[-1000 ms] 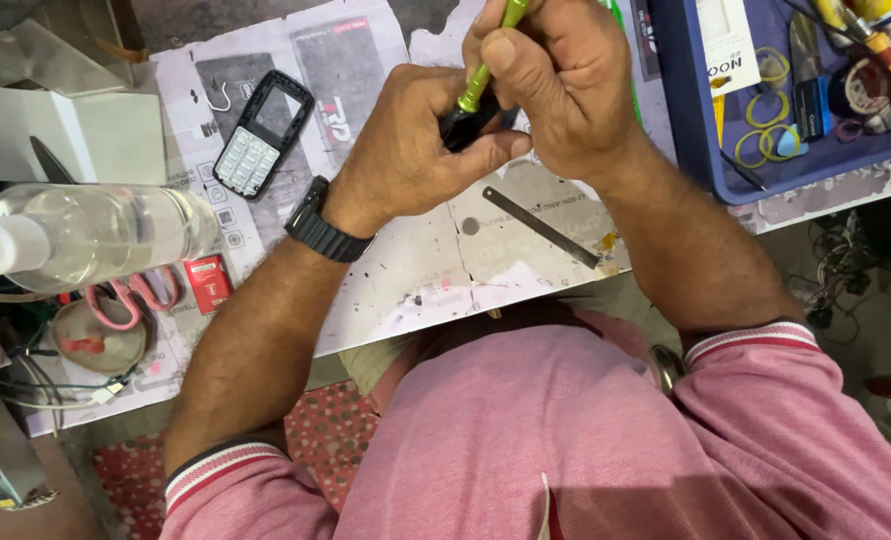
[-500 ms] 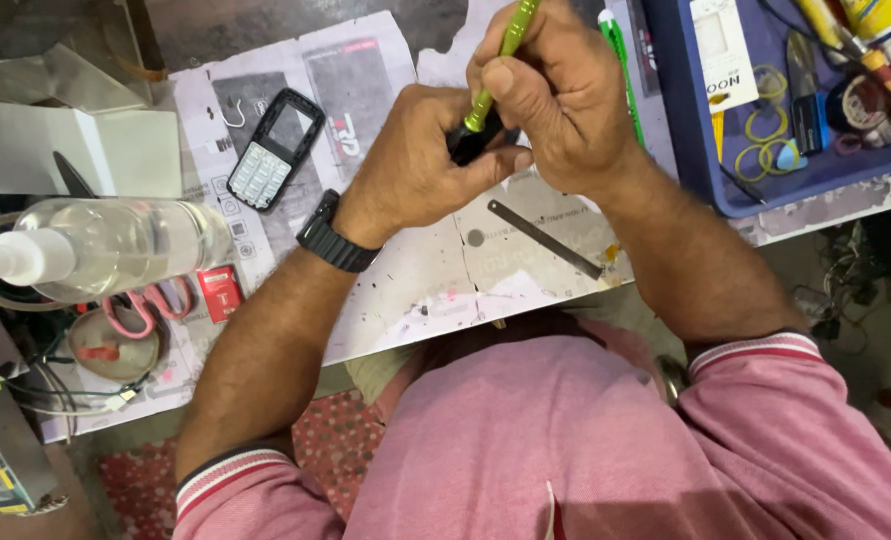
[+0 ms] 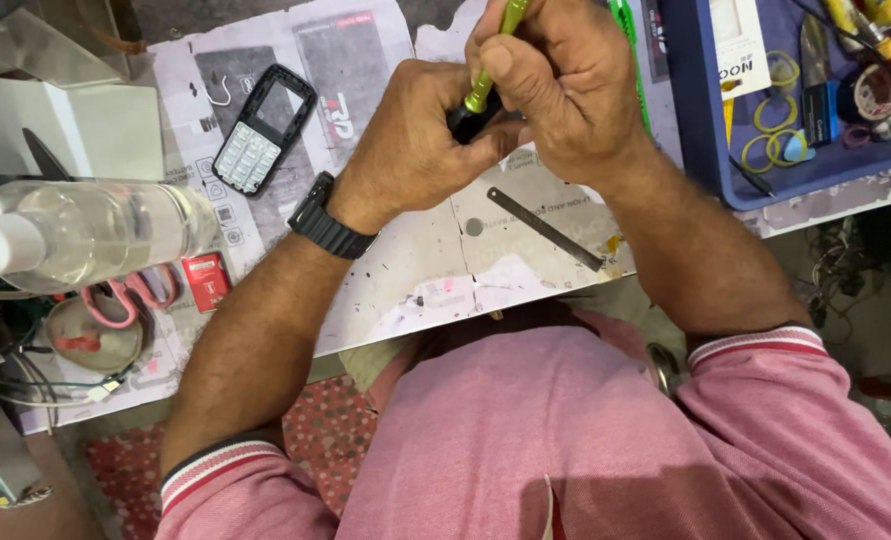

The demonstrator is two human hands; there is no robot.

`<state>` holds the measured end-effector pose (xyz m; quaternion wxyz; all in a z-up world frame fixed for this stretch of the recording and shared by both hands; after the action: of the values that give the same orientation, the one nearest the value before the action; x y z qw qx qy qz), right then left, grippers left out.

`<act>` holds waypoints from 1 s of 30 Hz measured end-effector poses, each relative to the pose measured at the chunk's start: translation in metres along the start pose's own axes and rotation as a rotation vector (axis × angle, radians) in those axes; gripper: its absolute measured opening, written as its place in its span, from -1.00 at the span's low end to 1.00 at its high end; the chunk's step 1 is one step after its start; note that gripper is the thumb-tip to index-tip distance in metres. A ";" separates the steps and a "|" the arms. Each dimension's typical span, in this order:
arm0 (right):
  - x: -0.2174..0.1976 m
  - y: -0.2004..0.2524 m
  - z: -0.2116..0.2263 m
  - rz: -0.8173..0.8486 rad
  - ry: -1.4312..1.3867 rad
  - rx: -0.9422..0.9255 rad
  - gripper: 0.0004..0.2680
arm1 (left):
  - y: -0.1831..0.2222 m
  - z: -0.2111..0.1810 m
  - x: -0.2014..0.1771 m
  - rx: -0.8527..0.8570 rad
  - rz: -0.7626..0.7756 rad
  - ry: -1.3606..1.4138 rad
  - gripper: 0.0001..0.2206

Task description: The person disassembles a mobile phone using a metal prying tool and a screwdriver. They remove the back cover, disconnect internal components, and manipulate the battery and circuit board while seated at a cluttered workbench.

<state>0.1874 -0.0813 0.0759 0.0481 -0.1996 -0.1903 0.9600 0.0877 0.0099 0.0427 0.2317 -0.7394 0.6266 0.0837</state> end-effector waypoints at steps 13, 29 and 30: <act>-0.014 0.012 -0.029 -0.261 -0.378 -0.003 -0.84 | 0.006 0.021 0.008 -0.055 0.096 0.755 -0.59; -0.002 0.017 -0.022 -0.040 -0.600 -0.075 -0.72 | 0.012 0.049 -0.012 -0.104 -0.076 1.269 -0.19; -0.001 0.016 -0.024 -0.033 -0.592 -0.089 -0.72 | 0.012 0.049 -0.011 -0.100 -0.070 1.234 -0.19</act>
<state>0.1976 -0.0873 0.0496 -0.0027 0.0903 -0.2411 0.9663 0.0815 0.0404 0.0015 -0.2057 -0.6816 0.6156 -0.3379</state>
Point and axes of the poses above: each hand's wrist, its own y-axis away from the middle knuckle, its own x-axis out of the palm, z = x × y, the point moved 6 cm from there along -y, towards the middle knuckle, and after that the axes turned 11 degrees about z, right-handed, at the moved point
